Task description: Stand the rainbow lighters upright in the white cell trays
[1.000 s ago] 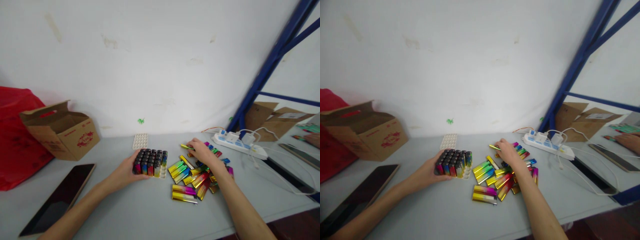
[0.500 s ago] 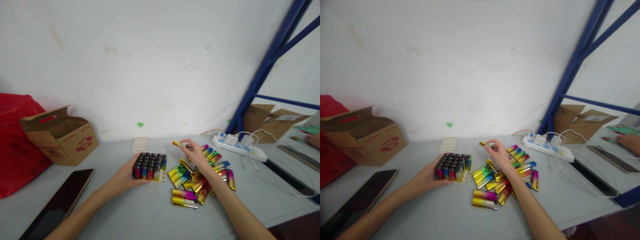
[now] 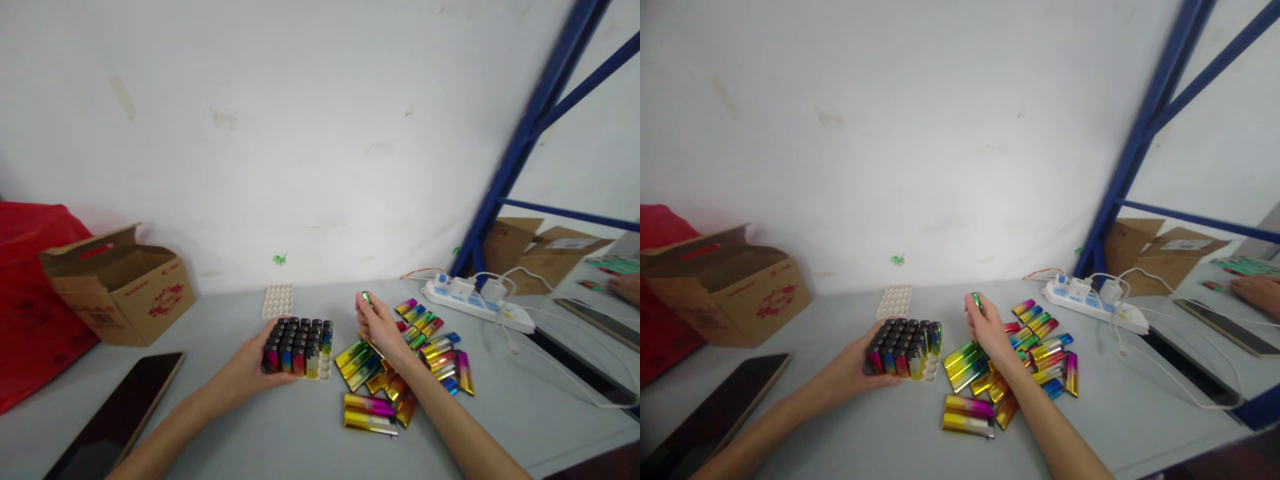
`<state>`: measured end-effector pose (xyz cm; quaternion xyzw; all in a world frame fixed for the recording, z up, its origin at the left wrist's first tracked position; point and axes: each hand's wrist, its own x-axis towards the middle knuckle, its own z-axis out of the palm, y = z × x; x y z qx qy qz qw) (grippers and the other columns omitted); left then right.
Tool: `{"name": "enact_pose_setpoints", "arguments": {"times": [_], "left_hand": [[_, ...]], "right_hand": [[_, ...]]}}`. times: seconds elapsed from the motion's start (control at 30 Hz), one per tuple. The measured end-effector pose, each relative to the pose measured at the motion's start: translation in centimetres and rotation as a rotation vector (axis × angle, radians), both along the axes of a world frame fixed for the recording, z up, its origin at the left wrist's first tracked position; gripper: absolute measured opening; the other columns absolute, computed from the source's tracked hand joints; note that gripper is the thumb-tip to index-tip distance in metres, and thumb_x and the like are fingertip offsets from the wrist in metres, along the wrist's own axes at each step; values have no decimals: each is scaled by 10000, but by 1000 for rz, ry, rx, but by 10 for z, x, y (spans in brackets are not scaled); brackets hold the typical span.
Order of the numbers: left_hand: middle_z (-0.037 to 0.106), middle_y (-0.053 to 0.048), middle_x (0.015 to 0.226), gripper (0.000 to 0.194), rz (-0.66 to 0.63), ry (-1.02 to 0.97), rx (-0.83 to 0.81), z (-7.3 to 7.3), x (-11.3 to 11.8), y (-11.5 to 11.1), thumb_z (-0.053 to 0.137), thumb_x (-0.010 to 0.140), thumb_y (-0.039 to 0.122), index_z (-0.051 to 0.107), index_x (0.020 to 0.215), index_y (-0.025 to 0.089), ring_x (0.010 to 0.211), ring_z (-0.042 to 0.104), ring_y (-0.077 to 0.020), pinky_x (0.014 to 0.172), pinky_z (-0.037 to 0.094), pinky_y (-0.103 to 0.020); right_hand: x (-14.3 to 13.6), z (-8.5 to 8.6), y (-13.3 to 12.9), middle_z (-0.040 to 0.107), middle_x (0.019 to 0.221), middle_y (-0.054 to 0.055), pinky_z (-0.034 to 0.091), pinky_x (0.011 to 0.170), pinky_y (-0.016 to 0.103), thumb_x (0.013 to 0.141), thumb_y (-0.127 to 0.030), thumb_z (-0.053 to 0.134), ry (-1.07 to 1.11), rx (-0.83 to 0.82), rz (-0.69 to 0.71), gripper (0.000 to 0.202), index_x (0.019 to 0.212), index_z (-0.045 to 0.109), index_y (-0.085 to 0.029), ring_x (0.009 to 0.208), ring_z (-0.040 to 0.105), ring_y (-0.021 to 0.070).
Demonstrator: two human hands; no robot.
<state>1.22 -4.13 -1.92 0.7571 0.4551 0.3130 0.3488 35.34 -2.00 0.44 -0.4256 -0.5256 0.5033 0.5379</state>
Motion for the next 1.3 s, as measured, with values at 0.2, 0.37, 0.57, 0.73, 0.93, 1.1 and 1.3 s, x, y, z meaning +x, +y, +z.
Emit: {"name": "enact_pose_setpoints", "arguments": {"times": [0.2, 0.37, 0.57, 0.73, 0.93, 1.1, 1.3], "left_hand": [[848, -136, 1772, 1159, -7, -9, 5, -1, 0, 0, 1148, 761, 580, 717, 1807, 324, 1660, 792, -547, 1430, 660, -612], [826, -127, 1805, 1223, -1, 5, -2, -3, -2, 2, 1139, 758, 572, 663, 1857, 322, 1667, 792, -514, 1443, 647, -589], [871, -101, 1744, 1241, 39, 17, -7, -3, 0, 1, 1165, 697, 572, 704, 1825, 333, 1658, 799, -508, 1417, 661, -519], [871, -118, 1740, 1191, 47, 3, -3, 3, 4, -3, 1161, 712, 594, 734, 1786, 307, 1638, 813, -500, 1416, 658, -516], [887, -86, 1718, 1180, 43, 8, -1, 5, 4, -4, 1162, 705, 598, 737, 1774, 335, 1601, 838, -479, 1411, 657, -496], [891, -89, 1710, 1168, 24, 16, 5, 6, 4, -4, 1145, 715, 591, 725, 1784, 376, 1589, 844, -499, 1377, 693, -530], [873, -126, 1730, 1161, 24, 32, 11, 7, 3, -4, 1125, 745, 602, 710, 1803, 369, 1593, 831, -553, 1388, 685, -641]], "right_hand": [[1, -9, 2, 371, 621, -56, 301, 573, 338, 979, -1087, 667, -292, 133, -188, 856, 649, 418, -337, 615, 353, 162], [0, -9, -3, 435, 630, -32, 343, 618, 360, 1050, -934, 621, -389, 200, -172, 733, 661, 438, -341, 643, 432, 193], [-3, -4, -11, 487, 666, -47, 393, 661, 361, 1120, -999, 582, -424, 240, -53, 777, 751, 483, -323, 653, 467, 192], [0, 4, -22, 508, 717, -44, 407, 702, 360, 1203, -984, 518, -495, 292, 26, 788, 798, 497, -309, 701, 504, 196], [5, 17, -35, 730, 977, 60, 587, 910, 402, 1278, -929, 430, -556, 473, 65, 752, 937, 645, -294, 929, 695, 263], [1, 20, -39, 607, 752, 23, 491, 758, 372, 1199, -960, 622, -623, 449, 32, 810, 734, 535, -303, 737, 556, 235], [-5, 10, -39, 739, 652, 28, 455, 651, 336, 1146, -979, 705, -535, 288, 133, 769, 772, 696, -308, 615, 672, 240]]}}
